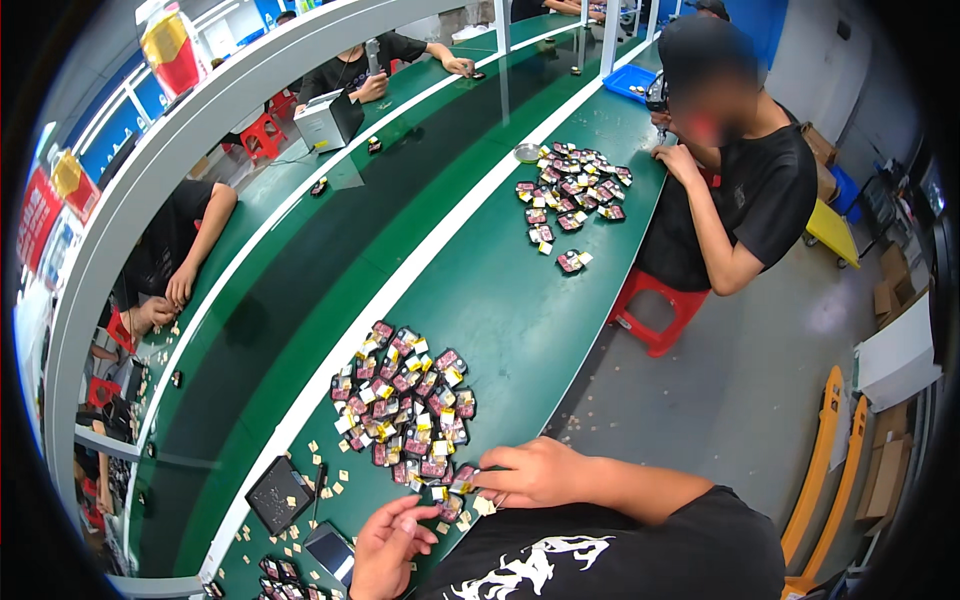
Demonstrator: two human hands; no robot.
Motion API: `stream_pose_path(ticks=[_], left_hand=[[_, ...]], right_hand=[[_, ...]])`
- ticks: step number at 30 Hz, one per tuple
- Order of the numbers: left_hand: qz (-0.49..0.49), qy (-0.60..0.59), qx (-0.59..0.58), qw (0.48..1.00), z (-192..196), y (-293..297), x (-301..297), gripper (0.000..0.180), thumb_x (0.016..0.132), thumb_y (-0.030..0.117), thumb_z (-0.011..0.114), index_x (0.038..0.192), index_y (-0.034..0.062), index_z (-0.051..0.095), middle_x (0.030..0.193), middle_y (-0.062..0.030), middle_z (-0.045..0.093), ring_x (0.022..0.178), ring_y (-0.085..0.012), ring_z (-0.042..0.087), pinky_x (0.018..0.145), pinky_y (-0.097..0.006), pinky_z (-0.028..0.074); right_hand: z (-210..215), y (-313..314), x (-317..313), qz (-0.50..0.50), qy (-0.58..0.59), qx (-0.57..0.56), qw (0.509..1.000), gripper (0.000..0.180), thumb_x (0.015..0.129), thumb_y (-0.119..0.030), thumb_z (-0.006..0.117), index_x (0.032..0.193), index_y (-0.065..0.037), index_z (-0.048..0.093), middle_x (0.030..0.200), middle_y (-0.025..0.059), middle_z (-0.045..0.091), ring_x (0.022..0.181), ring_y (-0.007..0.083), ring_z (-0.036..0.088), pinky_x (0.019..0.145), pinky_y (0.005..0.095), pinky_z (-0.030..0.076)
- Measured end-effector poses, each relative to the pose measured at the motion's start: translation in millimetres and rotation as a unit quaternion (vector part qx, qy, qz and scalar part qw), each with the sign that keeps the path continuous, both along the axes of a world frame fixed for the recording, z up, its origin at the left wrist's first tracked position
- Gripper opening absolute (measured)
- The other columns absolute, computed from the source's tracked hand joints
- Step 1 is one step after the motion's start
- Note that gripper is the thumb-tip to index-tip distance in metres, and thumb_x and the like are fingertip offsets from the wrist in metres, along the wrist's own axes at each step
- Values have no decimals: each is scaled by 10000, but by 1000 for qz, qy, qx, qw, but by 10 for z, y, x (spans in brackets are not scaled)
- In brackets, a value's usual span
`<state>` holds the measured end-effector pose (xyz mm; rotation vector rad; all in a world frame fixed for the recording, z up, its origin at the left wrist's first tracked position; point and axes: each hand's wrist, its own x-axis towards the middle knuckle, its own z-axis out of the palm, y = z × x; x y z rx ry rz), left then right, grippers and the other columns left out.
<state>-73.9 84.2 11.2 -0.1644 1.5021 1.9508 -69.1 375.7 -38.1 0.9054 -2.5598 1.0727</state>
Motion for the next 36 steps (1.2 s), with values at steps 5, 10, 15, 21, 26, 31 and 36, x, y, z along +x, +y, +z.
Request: stream_pose_path(ticks=[5, 10, 15, 21, 26, 31, 36], left_hand=[[63, -73, 132, 987, -28, 6, 157, 348, 1026, 74, 589, 1343, -65, 558, 1140, -147, 705, 935, -210, 719, 809, -324, 606], [34, -58, 128, 990, -185, -251, 181, 341, 1048, 93, 555, 1359, -42, 517, 1157, -157, 677, 928, -232, 714, 765, -319, 608], [88, 24, 154, 984, -23, -423, 154, 291, 1053, 70, 553, 1329, 14, 480, 1217, -198, 667, 1054, -297, 719, 826, -320, 622], [148, 67, 141, 977, -46, -644, 210, 203, 1057, 63, 539, 1256, 53, 502, 1240, -236, 666, 1094, -317, 717, 868, -339, 636], [146, 119, 87, 978, -77, -749, 327, 202, 1056, 69, 540, 1256, 43, 522, 1274, -209, 665, 1108, -281, 708, 905, -351, 608], [176, 183, 53, 966, -96, -832, 431, 281, 1085, 77, 498, 1348, -19, 519, 1281, -115, 666, 1143, -124, 637, 975, -293, 516], [188, 243, 13, 952, -36, -834, 475, 282, 1069, 37, 490, 1340, -19, 545, 1361, -155, 642, 1198, -160, 625, 1042, -316, 487]], right_hand=[[74, -393, 158, 78, 19, -77, 994, 232, 907, -230, 740, 1111, -139, 676, 1090, 47, 621, 681, 262, 675, 580, 383, 557], [320, -774, 93, 98, -16, -31, 995, 162, 944, -185, 673, 1096, -132, 653, 1057, 50, 619, 738, 266, 668, 615, 390, 560], [692, -819, 76, 12, -169, -152, 974, 229, 955, -96, 687, 1168, -12, 675, 1036, 125, 661, 873, 239, 661, 744, 332, 530], [766, -1101, 58, 44, -324, -172, 929, 189, 1007, -66, 616, 1172, 19, 648, 967, 116, 703, 798, 165, 644, 709, 295, 516], [700, -1387, 143, 34, -439, -242, 864, 184, 1045, -95, 577, 1180, 6, 505, 982, 108, 730, 734, 78, 617, 653, 239, 510], [778, -1561, 156, 49, -498, -218, 838, 185, 1040, -98, 585, 1155, -18, 465, 965, 118, 735, 687, 84, 618, 613, 245, 509], [767, -1700, 83, 53, -609, -274, 743, 180, 1037, -101, 594, 1109, -67, 432, 906, 129, 727, 570, 92, 597, 477, 227, 433]])
